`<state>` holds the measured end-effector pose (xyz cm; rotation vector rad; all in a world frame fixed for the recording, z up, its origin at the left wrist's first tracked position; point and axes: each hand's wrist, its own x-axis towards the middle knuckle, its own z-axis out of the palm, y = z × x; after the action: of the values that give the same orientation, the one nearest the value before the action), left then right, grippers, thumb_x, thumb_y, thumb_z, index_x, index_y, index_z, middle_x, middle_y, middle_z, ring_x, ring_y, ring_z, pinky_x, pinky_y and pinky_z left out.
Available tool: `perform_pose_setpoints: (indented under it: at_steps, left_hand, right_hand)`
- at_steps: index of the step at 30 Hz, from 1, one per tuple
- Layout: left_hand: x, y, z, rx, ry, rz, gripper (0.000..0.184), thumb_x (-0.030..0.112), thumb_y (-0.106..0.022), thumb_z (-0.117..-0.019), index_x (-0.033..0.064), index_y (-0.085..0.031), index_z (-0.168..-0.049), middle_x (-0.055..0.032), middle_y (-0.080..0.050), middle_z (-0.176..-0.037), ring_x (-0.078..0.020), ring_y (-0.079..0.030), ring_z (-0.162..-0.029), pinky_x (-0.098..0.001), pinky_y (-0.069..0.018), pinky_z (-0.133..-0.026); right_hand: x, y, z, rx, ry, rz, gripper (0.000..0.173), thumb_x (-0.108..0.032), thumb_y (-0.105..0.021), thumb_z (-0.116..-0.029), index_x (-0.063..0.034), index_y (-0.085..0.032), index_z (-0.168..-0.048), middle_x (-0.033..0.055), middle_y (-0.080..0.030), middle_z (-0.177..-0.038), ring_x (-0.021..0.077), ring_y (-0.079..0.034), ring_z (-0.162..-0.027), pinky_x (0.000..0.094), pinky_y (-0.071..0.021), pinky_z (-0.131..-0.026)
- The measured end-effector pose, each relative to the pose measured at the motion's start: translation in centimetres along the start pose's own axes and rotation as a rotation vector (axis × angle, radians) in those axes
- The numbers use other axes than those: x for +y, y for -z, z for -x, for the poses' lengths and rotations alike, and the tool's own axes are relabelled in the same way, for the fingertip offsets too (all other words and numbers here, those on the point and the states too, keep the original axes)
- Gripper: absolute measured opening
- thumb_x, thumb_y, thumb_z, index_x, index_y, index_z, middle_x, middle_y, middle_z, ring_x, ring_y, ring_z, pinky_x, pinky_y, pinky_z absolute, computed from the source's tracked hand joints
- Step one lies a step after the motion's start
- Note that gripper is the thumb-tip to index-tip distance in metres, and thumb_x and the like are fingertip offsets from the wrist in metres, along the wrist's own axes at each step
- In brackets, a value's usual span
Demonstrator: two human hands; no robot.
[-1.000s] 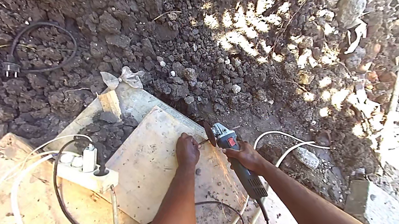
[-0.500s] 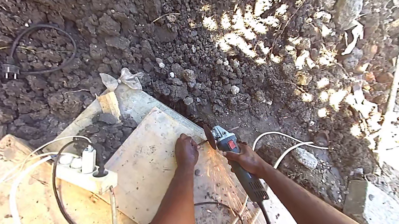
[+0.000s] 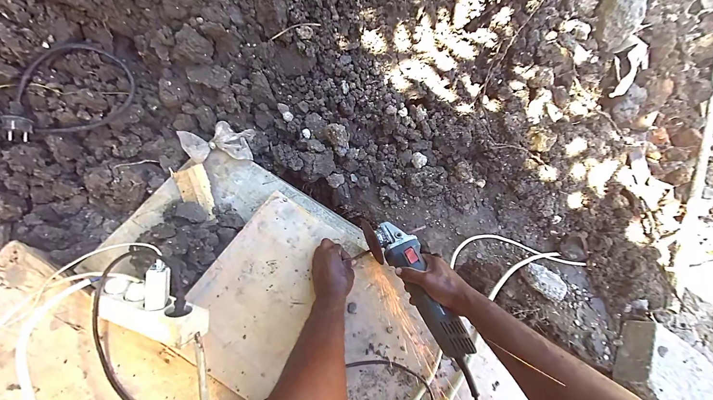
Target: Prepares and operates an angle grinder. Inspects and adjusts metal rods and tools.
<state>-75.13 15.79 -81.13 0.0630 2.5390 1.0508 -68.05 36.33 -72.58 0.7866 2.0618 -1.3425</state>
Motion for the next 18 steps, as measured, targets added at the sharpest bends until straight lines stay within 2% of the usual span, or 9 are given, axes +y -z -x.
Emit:
perform_pose_setpoints:
  at_steps: [12, 15, 17, 18]
  left_hand:
    - [0.1, 0.2, 0.0, 0.001, 0.002, 0.043, 0.010, 0.014, -0.073, -0.0917, 0.0045, -0.072, -0.091, -0.0121, -0.064, -0.108, -0.0291, -0.061, -0.108, -0.0448, -0.0517, -0.098]
    - [-0.2, -0.1, 0.0, 0.025, -0.015, 0.031, 0.010, 0.015, -0.075, -0.0911, 0.0060, -0.073, -0.090, -0.0116, -0.064, -0.108, -0.0290, -0.062, -0.107, -0.0455, -0.0525, -0.096]
    - [-0.2, -0.1, -0.1, 0.023, -0.013, 0.024, 0.010, 0.016, -0.074, -0.0914, 0.0059, -0.073, -0.092, -0.0123, -0.064, -0.110, -0.0298, -0.062, -0.108, -0.0471, -0.0526, -0.097]
    - [-0.2, -0.2, -0.1, 0.018, -0.004, 0.019, 0.011, 0.017, -0.074, -0.0915, 0.0057, -0.073, -0.093, -0.0123, -0.064, -0.110, -0.0299, -0.062, -0.108, -0.0474, -0.0526, -0.097]
  right_hand:
    - [0.8, 0.2, 0.1, -0.031, -0.002, -0.049, 0.047, -0.039, -0.073, -0.0945, -0.0038, -0.060, -0.122, 0.0166, -0.070, -0.084, 0.0273, -0.071, -0.066, 0.0428, -0.0628, -0.064]
    - [0.4, 0.5, 1.0, -0.045, -0.031, -0.138, 0.044, -0.035, -0.071, -0.0966, -0.0021, -0.059, -0.123, 0.0178, -0.070, -0.086, 0.0288, -0.072, -0.068, 0.0428, -0.0638, -0.065]
    - [-0.2, 1.1, 2.1, -0.057, -0.023, -0.256, 0.043, -0.035, -0.065, -0.1009, -0.0007, -0.056, -0.125, 0.0187, -0.070, -0.088, 0.0292, -0.072, -0.070, 0.0424, -0.0635, -0.066]
    - [-0.6, 1.7, 2.8, -0.054, -0.010, -0.312, 0.046, -0.040, -0.060, -0.1028, -0.0013, -0.055, -0.127, 0.0196, -0.071, -0.091, 0.0298, -0.072, -0.072, 0.0431, -0.0633, -0.067]
